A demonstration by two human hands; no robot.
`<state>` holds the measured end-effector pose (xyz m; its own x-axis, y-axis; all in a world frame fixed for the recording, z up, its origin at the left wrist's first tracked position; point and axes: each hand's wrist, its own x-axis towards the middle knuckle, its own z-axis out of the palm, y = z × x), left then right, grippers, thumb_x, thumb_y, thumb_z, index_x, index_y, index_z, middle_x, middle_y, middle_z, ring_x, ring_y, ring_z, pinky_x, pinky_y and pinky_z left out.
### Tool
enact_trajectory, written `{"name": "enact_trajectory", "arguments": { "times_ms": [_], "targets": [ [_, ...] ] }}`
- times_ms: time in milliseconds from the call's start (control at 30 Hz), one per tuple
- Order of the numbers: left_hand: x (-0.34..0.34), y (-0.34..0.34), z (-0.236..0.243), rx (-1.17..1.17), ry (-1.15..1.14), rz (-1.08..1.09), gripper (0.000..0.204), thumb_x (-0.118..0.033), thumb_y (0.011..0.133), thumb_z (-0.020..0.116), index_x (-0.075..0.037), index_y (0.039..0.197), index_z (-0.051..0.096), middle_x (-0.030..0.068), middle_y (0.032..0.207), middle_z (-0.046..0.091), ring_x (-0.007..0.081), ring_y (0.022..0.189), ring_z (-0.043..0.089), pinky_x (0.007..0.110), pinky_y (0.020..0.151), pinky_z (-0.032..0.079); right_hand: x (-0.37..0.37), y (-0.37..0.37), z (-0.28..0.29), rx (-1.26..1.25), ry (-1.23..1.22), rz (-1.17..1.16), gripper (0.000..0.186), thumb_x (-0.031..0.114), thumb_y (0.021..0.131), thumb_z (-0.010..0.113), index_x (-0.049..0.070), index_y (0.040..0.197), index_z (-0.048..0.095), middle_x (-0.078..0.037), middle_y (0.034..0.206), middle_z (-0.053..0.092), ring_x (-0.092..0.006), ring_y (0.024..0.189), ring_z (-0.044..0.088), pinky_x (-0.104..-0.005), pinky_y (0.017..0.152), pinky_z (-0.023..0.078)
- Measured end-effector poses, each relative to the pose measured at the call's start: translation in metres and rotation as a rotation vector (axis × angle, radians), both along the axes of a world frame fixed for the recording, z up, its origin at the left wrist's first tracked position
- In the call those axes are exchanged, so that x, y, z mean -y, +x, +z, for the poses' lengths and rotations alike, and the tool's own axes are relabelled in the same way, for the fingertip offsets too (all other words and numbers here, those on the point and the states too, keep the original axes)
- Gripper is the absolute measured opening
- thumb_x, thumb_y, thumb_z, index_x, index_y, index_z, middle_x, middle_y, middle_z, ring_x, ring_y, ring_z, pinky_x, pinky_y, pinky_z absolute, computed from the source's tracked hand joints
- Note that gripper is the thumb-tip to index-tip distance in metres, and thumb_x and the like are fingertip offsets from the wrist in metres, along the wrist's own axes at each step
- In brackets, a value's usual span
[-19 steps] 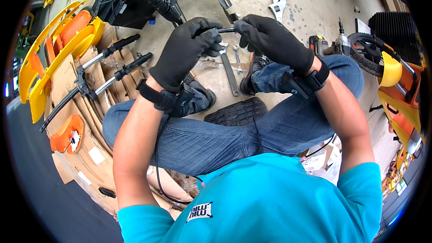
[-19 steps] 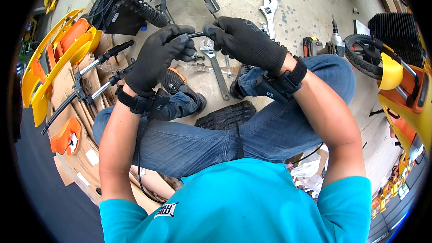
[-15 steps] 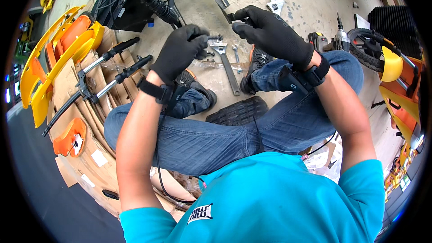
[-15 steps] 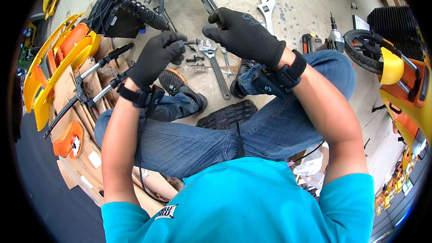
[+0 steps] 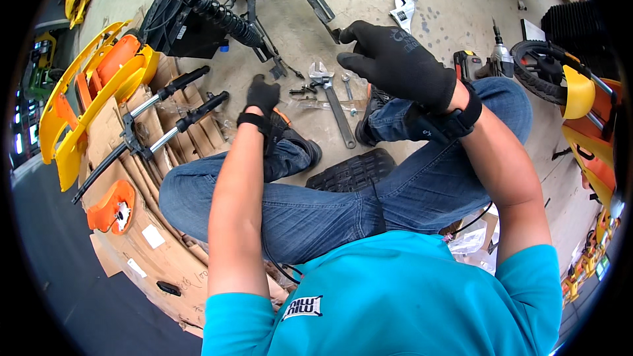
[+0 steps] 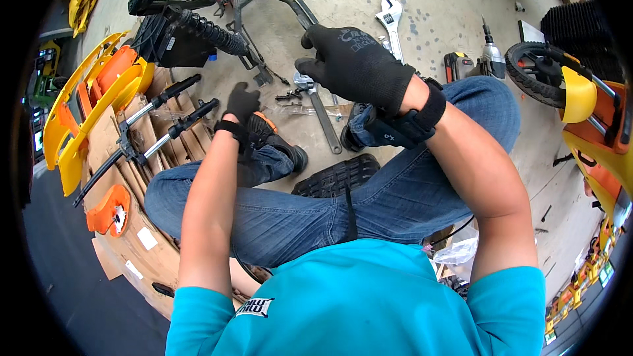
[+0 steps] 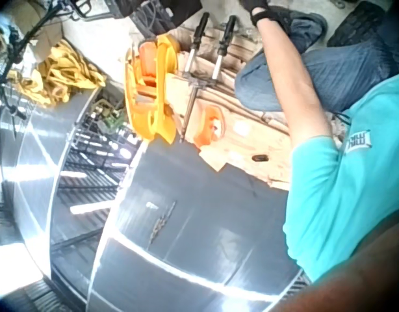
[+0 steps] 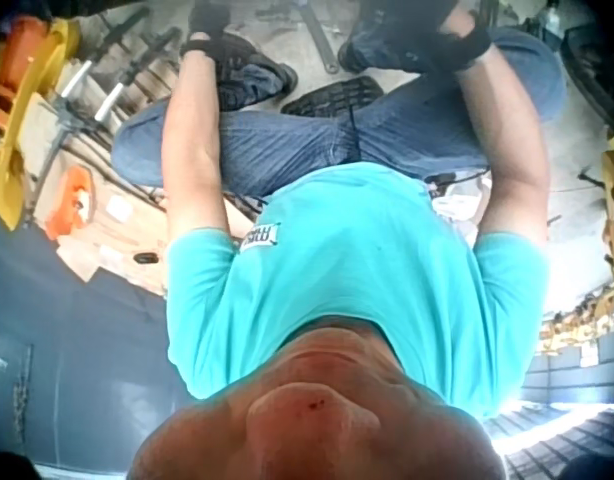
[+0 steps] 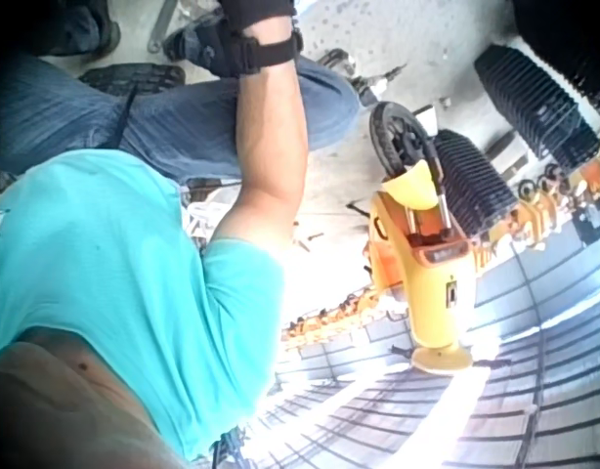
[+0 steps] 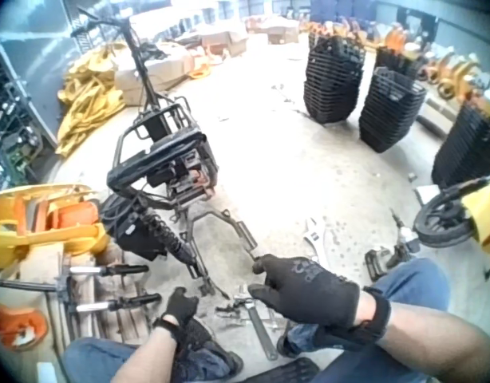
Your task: The person installs a rear shock absorber onto a vehicle frame by hand, aligning the component with the upper mount and inserting a bolt to secure it.
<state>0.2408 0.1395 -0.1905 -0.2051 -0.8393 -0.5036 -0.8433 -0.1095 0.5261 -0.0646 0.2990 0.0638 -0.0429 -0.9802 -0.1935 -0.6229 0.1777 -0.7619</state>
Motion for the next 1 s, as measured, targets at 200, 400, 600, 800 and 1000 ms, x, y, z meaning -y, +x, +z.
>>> {"name": "enact_trajectory", "arguments": {
  "times_ms": [200, 400, 600, 800, 1000],
  "targets": [
    [0.035, -0.030, 0.074, -0.078, -0.441, 0.217, 0.073, -0.034, 0.073, 0.080, 0.007, 0.127, 0.053, 0.0212, 0.105, 0.066, 0.0337, 0.097, 0.063, 0.040, 0.087, 0.050, -0.003, -0.008, 0.019, 0.014, -0.152, -0.070, 0.036, 0.026, 0.090, 0.065, -0.001, 0.114, 0.059, -0.019, 0.084, 0.067, -0.0315, 0.079, 0.068, -0.0391, 0.071, 0.052],
    [0.092, -0.042, 0.080, -0.507, -0.490, 0.248, 0.078, -0.032, 0.070, 0.085, 0.002, 0.131, 0.049, 0.0176, 0.119, 0.062, 0.0308, 0.108, 0.061, 0.040, 0.093, 0.048, -0.004, 0.002, 0.035, 0.077, -0.051, -0.034, 0.031, 0.018, 0.089, 0.068, -0.001, 0.112, 0.059, -0.016, 0.075, 0.066, -0.0287, 0.068, 0.066, -0.0364, 0.063, 0.050],
    [0.113, -0.078, 0.105, -0.687, -0.515, 0.291, 0.039, -0.012, 0.077, 0.080, -0.002, 0.108, 0.059, 0.0055, 0.097, 0.065, 0.0163, 0.086, 0.061, 0.033, 0.079, 0.049, -0.001, 0.003, 0.029, 0.074, -0.058, -0.032, 0.033, 0.019, 0.087, 0.071, 0.000, 0.111, 0.060, -0.016, 0.081, 0.065, -0.0285, 0.073, 0.066, -0.0377, 0.065, 0.051],
    [0.118, -0.083, 0.120, -0.604, -0.426, 0.246, 0.019, -0.009, 0.078, 0.077, -0.004, 0.091, 0.063, 0.0018, 0.085, 0.063, 0.0134, 0.079, 0.058, 0.032, 0.076, 0.048, -0.003, 0.002, 0.022, 0.000, -0.118, 0.005, 0.033, 0.023, 0.086, 0.072, 0.001, 0.110, 0.061, -0.015, 0.079, 0.065, -0.0291, 0.073, 0.066, -0.0381, 0.067, 0.051],
    [0.121, -0.072, 0.105, -0.587, -0.478, 0.247, 0.017, -0.009, 0.079, 0.075, -0.005, 0.091, 0.063, 0.0016, 0.084, 0.063, 0.0139, 0.075, 0.057, 0.031, 0.073, 0.048, -0.003, 0.005, 0.028, -0.019, -0.058, 0.015, 0.032, 0.022, 0.087, 0.072, 0.002, 0.109, 0.061, -0.015, 0.080, 0.066, -0.0290, 0.075, 0.067, -0.0374, 0.070, 0.053]
  ]
}}
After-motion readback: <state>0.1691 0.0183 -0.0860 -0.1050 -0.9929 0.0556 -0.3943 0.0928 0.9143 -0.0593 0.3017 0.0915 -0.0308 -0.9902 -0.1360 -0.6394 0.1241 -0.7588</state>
